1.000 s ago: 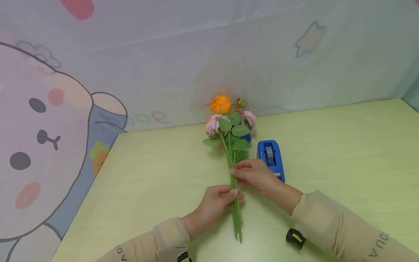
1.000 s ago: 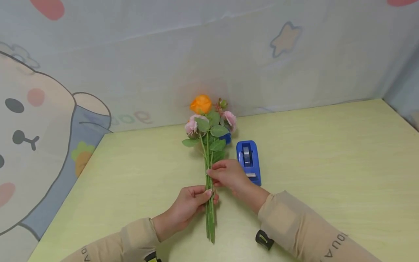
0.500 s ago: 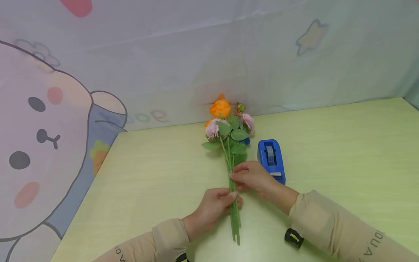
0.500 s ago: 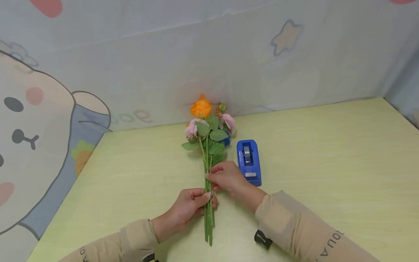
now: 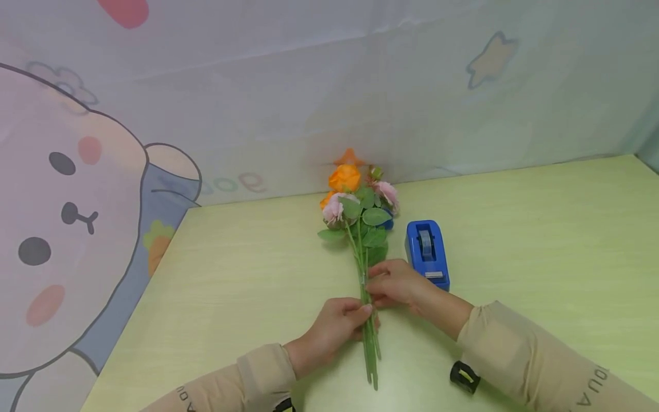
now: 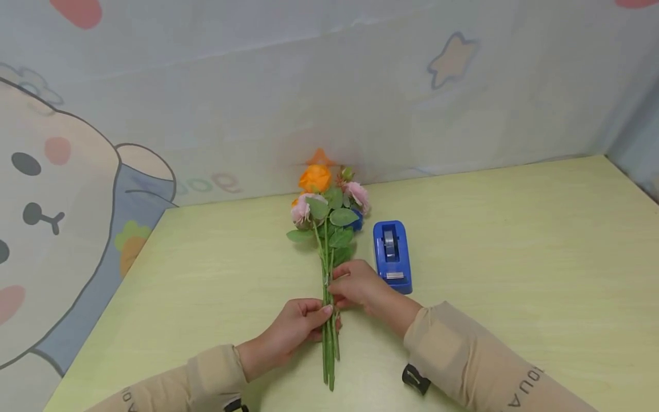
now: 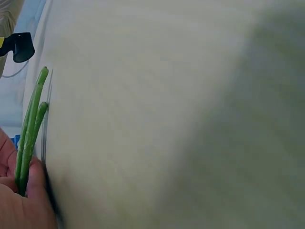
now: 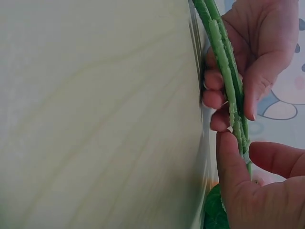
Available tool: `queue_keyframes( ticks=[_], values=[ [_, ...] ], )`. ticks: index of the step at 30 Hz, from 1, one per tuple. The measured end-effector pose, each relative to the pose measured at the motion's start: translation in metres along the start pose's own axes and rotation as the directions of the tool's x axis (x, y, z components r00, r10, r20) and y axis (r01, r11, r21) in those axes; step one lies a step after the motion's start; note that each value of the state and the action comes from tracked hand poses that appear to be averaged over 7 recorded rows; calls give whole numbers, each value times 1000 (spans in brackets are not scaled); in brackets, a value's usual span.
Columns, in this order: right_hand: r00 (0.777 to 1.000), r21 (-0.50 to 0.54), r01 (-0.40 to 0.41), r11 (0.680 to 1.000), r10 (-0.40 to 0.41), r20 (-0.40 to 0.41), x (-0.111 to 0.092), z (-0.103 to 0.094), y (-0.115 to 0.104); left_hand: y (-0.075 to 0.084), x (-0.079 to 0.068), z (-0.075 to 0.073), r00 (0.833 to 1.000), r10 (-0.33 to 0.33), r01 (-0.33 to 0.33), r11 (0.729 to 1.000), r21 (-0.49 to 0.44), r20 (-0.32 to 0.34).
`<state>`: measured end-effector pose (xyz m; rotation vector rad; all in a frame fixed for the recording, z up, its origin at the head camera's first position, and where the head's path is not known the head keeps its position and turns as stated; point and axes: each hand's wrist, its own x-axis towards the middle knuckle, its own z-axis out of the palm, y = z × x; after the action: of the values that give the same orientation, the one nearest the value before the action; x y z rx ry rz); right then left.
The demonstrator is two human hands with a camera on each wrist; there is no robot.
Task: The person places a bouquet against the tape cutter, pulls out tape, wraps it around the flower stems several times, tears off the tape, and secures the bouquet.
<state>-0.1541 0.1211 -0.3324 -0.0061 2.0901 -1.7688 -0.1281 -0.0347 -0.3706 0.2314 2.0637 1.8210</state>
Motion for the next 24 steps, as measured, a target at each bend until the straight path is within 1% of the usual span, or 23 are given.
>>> queue_keyframes(
  ticks=[2,3,6,9,20,24],
  values=[
    [1000,6,-4,1000,3,10,-1,0,0,2,0,-2,1000,7,-8,998,55,17],
    [1000,8,-4,1000,4,17,-2,-1,0,4,-1,-4,1000,12,-15,995,101,23],
    [999,13,-5,1000,4,40,-4,-1,1,8,-1,-8,999,31,-38,972,233,36],
    [998,14,-3,1000,2,57,-5,-1,2,11,0,-12,998,35,-46,954,297,42],
    [995,5,25,1000,-26,100,-8,-2,3,16,4,-20,998,-18,1,960,281,58],
    [994,5,23,1000,-24,105,-8,-3,4,17,5,-23,996,-52,33,963,268,66]
  ],
)
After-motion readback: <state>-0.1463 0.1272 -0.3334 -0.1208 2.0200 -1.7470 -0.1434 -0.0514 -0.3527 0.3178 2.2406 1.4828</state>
